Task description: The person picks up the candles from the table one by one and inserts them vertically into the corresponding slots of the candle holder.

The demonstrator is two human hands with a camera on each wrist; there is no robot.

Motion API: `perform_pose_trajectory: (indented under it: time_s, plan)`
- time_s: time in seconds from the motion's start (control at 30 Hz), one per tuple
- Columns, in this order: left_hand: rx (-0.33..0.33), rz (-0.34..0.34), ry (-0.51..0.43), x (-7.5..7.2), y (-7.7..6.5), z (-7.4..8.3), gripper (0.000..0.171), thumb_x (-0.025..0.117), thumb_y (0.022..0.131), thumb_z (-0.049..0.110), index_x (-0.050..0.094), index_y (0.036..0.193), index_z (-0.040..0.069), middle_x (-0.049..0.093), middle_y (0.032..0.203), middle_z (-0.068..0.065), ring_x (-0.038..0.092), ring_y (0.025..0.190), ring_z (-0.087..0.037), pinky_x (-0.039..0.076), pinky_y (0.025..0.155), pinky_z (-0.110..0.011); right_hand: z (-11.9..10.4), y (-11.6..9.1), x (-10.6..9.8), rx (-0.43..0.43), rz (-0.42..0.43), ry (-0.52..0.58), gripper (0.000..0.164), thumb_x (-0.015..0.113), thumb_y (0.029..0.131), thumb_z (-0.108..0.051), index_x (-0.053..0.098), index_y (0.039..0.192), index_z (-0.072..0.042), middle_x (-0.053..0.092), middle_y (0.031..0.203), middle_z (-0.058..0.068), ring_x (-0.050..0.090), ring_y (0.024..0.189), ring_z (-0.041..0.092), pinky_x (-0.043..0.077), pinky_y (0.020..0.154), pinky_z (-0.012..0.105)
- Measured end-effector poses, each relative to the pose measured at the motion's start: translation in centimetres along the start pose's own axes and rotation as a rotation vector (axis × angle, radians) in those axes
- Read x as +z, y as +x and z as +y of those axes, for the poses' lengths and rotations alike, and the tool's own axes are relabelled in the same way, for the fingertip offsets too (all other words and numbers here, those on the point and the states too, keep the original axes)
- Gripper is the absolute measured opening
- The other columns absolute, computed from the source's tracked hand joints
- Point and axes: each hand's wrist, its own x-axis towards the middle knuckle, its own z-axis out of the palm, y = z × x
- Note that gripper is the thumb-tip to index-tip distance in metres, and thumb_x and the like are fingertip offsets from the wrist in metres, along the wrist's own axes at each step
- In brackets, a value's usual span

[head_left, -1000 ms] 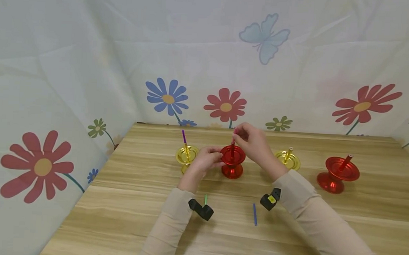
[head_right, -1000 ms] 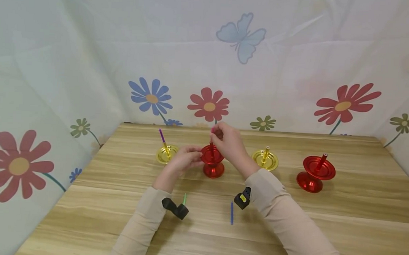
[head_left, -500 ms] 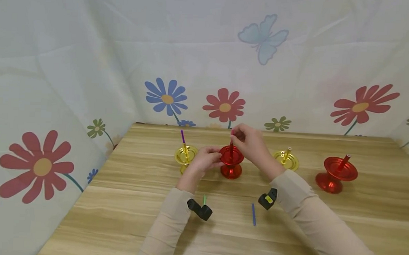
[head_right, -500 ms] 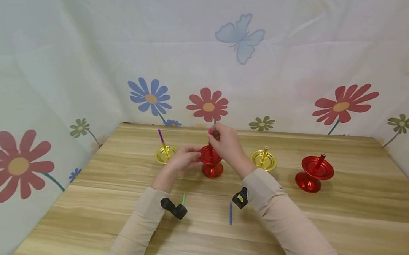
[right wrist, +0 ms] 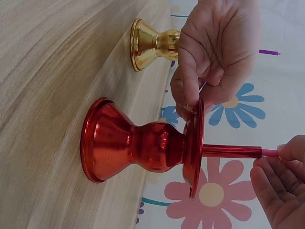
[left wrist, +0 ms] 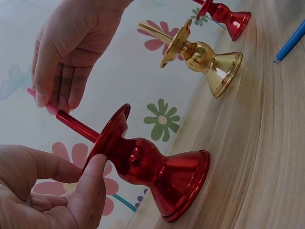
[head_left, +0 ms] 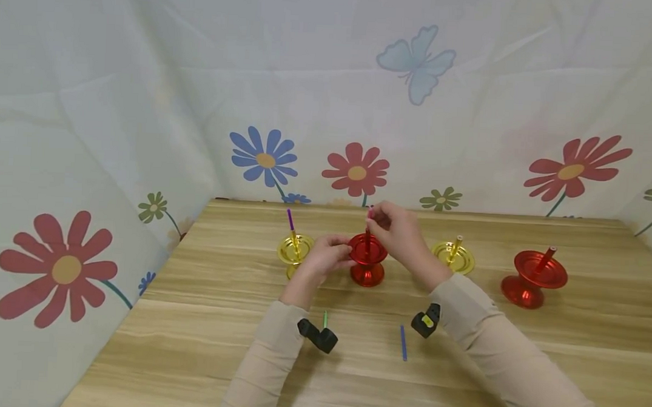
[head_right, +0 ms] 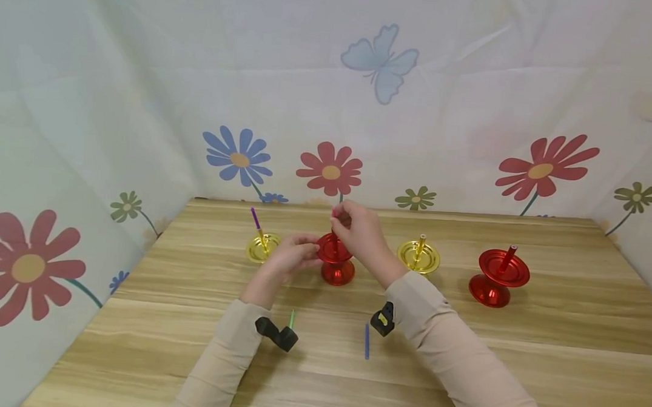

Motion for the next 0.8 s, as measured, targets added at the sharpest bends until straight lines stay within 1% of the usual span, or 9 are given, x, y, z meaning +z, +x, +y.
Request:
perform_pose_trajectory:
  time_s: [0.17,0.33,0.43,0.57,0.7,0.8]
  plan:
    - [0.001,0.002,-0.001,0.0,-0.4,0.0,0.027,0.046,0.096,0.0,0.054,0.12,-0.009,0.057,0.114,-0.02,0.062,0.083,-0.017,0.055,0.086,-0.034,-0.1,-0.2,0.0,0.015,-0.006,0.01,0.012,0.064,0.089,-0.006,0.062,0.097,0.003,0.066,0.091,0.016,0.064,0.083,0.026,0.057,0.078,0.038]
    - [0.001,-0.002,-0.011,0.0,-0.3,-0.3,0.026,0.047,0.096,0.0,0.054,0.119,-0.01,0.057,0.111,-0.019,0.062,0.08,-0.016,0.056,0.083,-0.032,-0.1,-0.5,0.0,0.023,-0.008,0.011,0.013,0.064,0.088,-0.005,0.061,0.098,0.003,0.066,0.092,0.017,0.064,0.083,0.027,0.057,0.078,0.039]
    - [0.003,-0.01,-0.013,0.0,-0.2,-0.4,0.027,0.047,0.096,0.0,0.053,0.12,-0.01,0.058,0.109,-0.019,0.062,0.078,-0.015,0.056,0.082,-0.032,-0.2,-0.7,-0.1,0.038,-0.004,0.016,0.016,0.065,0.088,-0.004,0.06,0.101,0.004,0.066,0.094,0.018,0.064,0.085,0.028,0.057,0.08,0.039]
    - [-0.002,-0.017,-0.006,-0.1,-0.2,-0.3,0.029,0.048,0.096,0.002,0.051,0.123,-0.01,0.058,0.108,-0.018,0.061,0.079,-0.016,0.056,0.084,-0.034,-0.4,-0.9,-0.5,0.057,0.007,0.042,0.022,0.064,0.088,-0.006,0.059,0.106,0.005,0.065,0.098,0.019,0.064,0.089,0.029,0.056,0.083,0.04]
    - [-0.011,-0.01,0.06,-0.4,-0.5,0.0,0.03,0.049,0.097,0.006,0.052,0.123,-0.008,0.059,0.11,-0.02,0.064,0.086,-0.022,0.054,0.087,-0.038,-0.7,-1.1,-1.1,0.075,0.021,0.063,0.024,0.063,0.089,-0.007,0.058,0.108,0.005,0.063,0.1,0.019,0.062,0.091,0.029,0.055,0.085,0.041]
    - [-0.013,-0.011,0.103,-0.6,-0.9,0.3,0.03,0.048,0.097,0.007,0.052,0.123,-0.008,0.058,0.114,-0.023,0.064,0.094,-0.028,0.053,0.09,-0.041,-0.9,-1.4,-1.7,0.082,0.034,0.067,0.024,0.063,0.089,-0.006,0.058,0.11,0.005,0.063,0.1,0.019,0.062,0.092,0.029,0.055,0.086,0.041]
